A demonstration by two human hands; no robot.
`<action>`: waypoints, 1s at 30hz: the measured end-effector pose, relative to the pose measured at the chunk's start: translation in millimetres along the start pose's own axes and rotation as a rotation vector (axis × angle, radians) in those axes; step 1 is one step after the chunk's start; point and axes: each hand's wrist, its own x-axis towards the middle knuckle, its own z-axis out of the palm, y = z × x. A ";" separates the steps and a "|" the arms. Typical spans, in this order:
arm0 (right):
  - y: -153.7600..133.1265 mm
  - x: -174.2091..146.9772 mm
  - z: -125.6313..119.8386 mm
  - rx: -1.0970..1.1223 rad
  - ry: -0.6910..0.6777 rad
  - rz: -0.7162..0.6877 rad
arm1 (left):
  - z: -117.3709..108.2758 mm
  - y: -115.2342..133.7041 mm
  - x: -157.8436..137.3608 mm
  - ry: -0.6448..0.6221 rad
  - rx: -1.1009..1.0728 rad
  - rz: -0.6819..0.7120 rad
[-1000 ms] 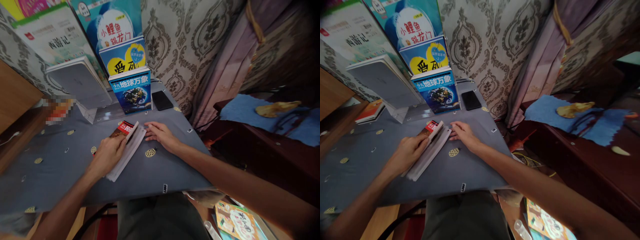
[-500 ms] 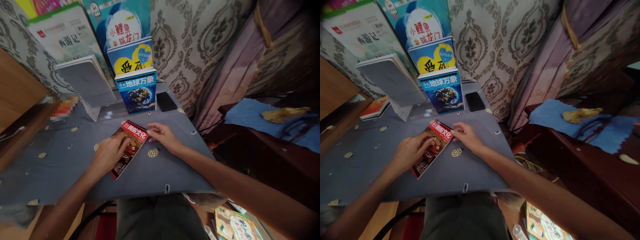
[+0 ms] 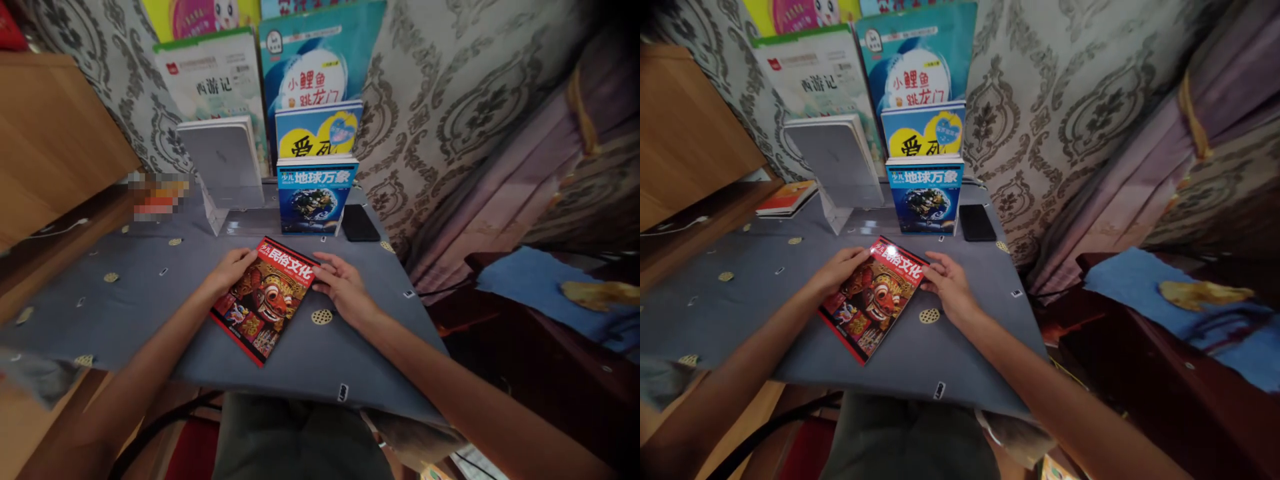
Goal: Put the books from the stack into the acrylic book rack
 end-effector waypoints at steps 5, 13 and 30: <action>1.8 -9.9 13.4 0.033 -0.055 0.076 | 10.1 9.7 -8.1 0.043 -0.383 -0.017; -21.6 2.9 33.0 0.012 -0.028 -0.029 | 13.7 42.6 -9.7 0.131 -0.707 0.155; -8.0 0.6 41.9 -0.473 -0.023 -0.588 | 22.5 26.0 10.4 0.336 -0.702 0.409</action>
